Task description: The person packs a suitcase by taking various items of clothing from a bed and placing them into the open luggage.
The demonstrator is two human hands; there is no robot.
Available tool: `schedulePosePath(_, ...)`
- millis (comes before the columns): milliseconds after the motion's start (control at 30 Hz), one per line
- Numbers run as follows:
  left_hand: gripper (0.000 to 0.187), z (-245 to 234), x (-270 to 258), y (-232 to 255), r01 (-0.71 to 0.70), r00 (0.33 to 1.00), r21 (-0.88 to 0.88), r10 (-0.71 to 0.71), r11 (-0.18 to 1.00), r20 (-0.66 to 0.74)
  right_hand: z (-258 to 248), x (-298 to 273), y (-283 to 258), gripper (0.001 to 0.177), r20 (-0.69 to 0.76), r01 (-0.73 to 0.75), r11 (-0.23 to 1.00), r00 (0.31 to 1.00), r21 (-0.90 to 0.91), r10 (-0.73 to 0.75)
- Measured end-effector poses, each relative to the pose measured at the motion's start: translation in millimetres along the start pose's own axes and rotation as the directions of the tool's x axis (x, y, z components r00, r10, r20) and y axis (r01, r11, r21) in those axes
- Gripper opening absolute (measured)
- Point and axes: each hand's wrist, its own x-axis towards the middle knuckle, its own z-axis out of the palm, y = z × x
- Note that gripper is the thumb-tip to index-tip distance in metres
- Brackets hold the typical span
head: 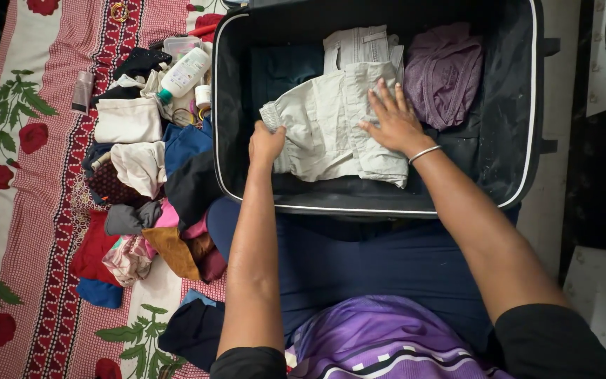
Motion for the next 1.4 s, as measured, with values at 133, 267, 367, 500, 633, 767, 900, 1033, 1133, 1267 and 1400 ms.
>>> schedulePosePath(133, 0.067, 4, -5, -2, -0.197, 0.955, 0.048, 0.203, 0.979, -0.217, 3, 3, 27, 0.070, -0.377, 0.091, 0.966, 0.926, 0.244, 0.008)
schedulePosePath(267, 0.059, 6, -19, 4, -0.437, 0.788, 0.145, 0.455, 0.888, -0.416, 0, 2, 61, 0.064, -0.330, -0.054, 0.893, 0.918, 0.446, 0.220)
schedulePosePath(367, 0.054, 15, -32, 17, -0.651, 0.612, 0.270, 0.701, 0.709, -0.365, 0, -1, 74, 0.069, -0.073, -0.245, 0.837, 0.945, 0.489, 0.319)
schedulePosePath(500, 0.049, 26, -58, 52, -0.813, 0.547, 0.253, 0.837, 0.525, 0.019, -5, -8, 69, 0.076, 0.207, -0.386, 0.838, 0.921, 0.385, 0.329)
schedulePosePath(633, 0.065, 50, -94, 97, -0.858, 0.497, 0.322, 0.809, 0.401, 0.315, 12, -1, 67, 0.076, 0.220, -0.318, 0.930, 0.935, 0.182, 0.277)
schedulePosePath(767, 0.075, 81, -111, 125, -0.857, 0.502, 0.387, 0.720, 0.340, 0.480, 33, 2, 68, 0.066, 0.295, -0.273, 0.962, 0.920, 0.012, 0.258)
schedulePosePath(900, 0.094, 96, -95, 125, -0.815, 0.568, 0.452, 0.658, 0.363, 0.494, 39, -5, 61, 0.062, 0.459, -0.307, 0.951, 0.841, -0.032, 0.287)
schedulePosePath(1033, 0.107, 91, -81, 118, -0.763, 0.629, 0.517, 0.631, 0.387, 0.455, 47, -3, 71, 0.055, 0.601, -0.388, 0.922, 0.739, 0.008, 0.306)
schedulePosePath(1133, 0.112, 84, -80, 112, -0.692, 0.713, 0.547, 0.568, 0.471, 0.411, 59, -4, 79, 0.050, 0.710, -0.370, 0.929, 0.657, 0.011, 0.253)
schedulePosePath(1267, 0.112, 82, -82, 108, -0.698, 0.706, 0.513, 0.601, 0.500, 0.374, 49, -14, 65, 0.047, 0.801, -0.350, 0.933, 0.533, -0.087, 0.275)
schedulePosePath(1400, 0.102, 89, -88, 107, -0.771, 0.603, 0.492, 0.712, 0.405, 0.360, 21, -22, 58, 0.053, 0.772, -0.364, 0.930, 0.579, -0.042, 0.262)
